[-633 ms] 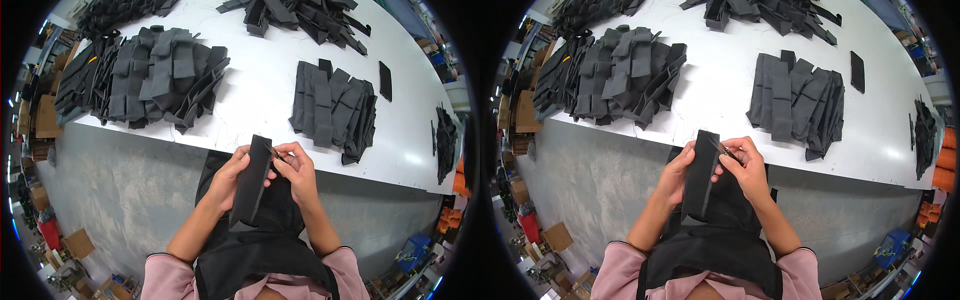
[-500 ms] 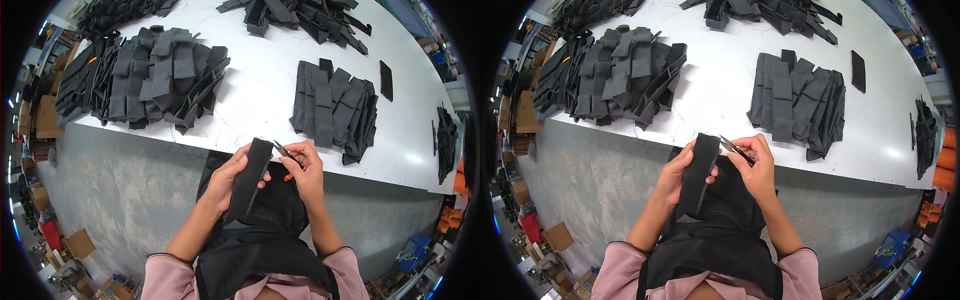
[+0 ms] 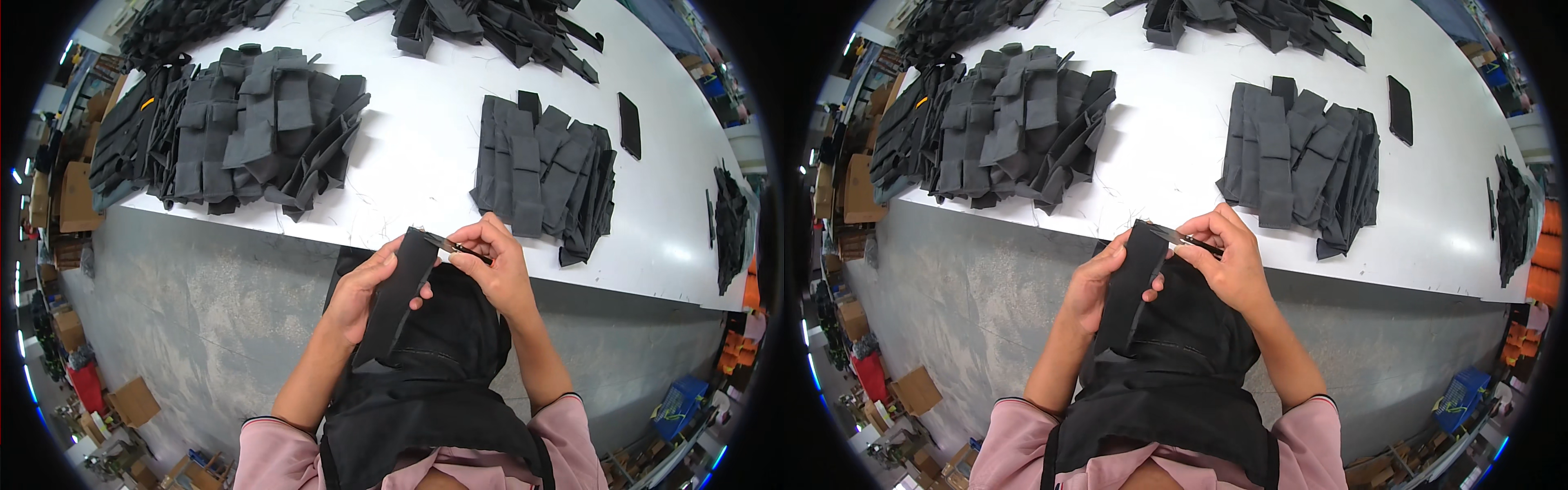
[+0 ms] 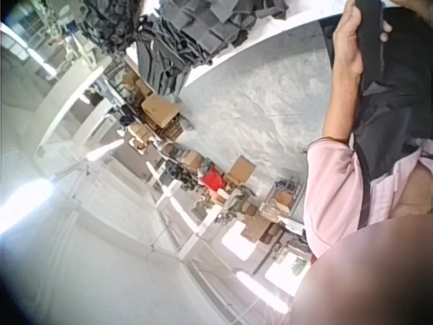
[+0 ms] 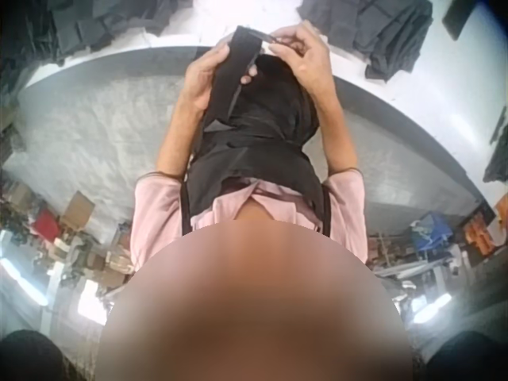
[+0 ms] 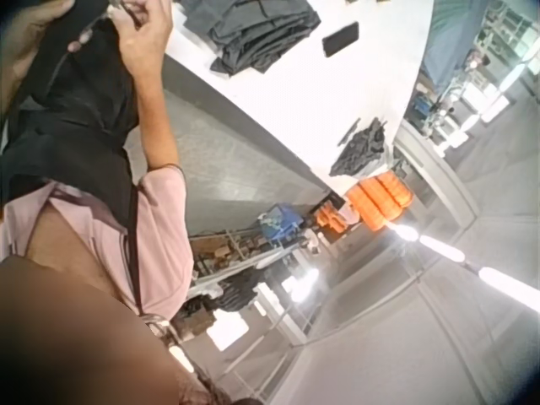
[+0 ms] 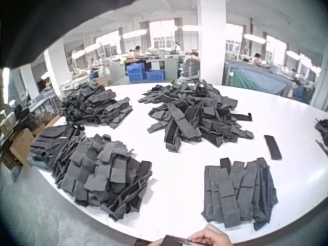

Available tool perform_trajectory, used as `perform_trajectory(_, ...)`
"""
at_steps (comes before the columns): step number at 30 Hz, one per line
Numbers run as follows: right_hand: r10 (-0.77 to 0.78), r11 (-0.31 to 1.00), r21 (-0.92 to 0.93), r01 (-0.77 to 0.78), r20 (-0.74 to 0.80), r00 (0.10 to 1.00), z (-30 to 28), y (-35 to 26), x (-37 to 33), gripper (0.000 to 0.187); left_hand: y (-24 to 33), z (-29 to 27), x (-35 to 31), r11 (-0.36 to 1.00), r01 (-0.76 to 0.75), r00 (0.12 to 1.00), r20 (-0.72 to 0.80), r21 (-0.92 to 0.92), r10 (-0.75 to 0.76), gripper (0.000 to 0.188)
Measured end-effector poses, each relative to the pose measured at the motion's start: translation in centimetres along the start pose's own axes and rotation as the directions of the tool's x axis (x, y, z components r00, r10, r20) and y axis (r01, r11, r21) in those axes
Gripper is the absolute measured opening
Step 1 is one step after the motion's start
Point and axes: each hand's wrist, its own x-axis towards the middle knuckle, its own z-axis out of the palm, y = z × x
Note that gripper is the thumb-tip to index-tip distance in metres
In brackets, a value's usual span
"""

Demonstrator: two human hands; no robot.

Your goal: Using hand-held snips to trim excess material and threads from rectangular dark fabric or rubber strips.

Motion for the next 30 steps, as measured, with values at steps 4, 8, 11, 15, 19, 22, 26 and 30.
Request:
perform_trajectory(4, -0.061, 0.994, -0.093, 0.054, -0.076, 0.995, -0.5, 0.1, -0.4, 0.016, 0.2, 0.1, 0.0, 0.998, 0.0, 0.997, -0.071, 0.065, 0.004, 0.052)
perform_trajectory(8, -0.059, 0.985, -0.17, 0.045, -0.08, 0.995, -0.4, -0.1, -0.8, 0.017, -0.1, 0.2, -0.1, 0.995, 0.041, 0.998, -0.045, 0.096, -0.037, 0.053)
perform_trajectory(11, -0.034, 0.999, -0.033, 0.033, -0.028, 0.999, 0.0, 0.2, -0.4, 0.016, -0.3, 0.5, 0.1, 0.985, 0.09, 0.995, -0.051, 0.151, -0.083, 0.053)
perform_trajectory(15, 0.105, 0.976, 0.186, -0.111, 0.045, 0.993, 0.2, -0.5, 0.0, 0.015, -0.3, 0.2, 0.0, 0.981, 0.088, 0.996, -0.047, 0.173, -0.081, 0.052)
perform_trajectory(19, 0.244, 0.888, 0.374, -0.267, 0.109, 0.964, -0.3, 0.3, -0.4, 0.016, -0.3, 0.3, -0.2, 0.977, 0.09, 0.995, -0.049, 0.192, -0.082, 0.053)
perform_trajectory(22, 0.302, 0.809, 0.496, -0.315, 0.109, 0.947, 0.0, 0.9, -1.1, 0.011, -0.3, 0.3, -0.2, 0.976, 0.083, 0.995, -0.062, 0.203, -0.072, 0.054)
perform_trajectory(26, 0.165, 0.929, 0.339, -0.145, -0.03, 0.986, 0.4, 0.4, -1.1, 0.012, -0.3, 0.3, -0.2, 0.971, 0.065, 0.997, -0.057, 0.232, -0.053, 0.055)
perform_trajectory(30, 0.167, 0.966, 0.228, -0.122, -0.189, 0.968, 1.0, 0.5, -1.4, 0.017, 0.0, 0.9, -0.3, 0.972, 0.057, 0.996, -0.079, 0.226, -0.041, 0.055)
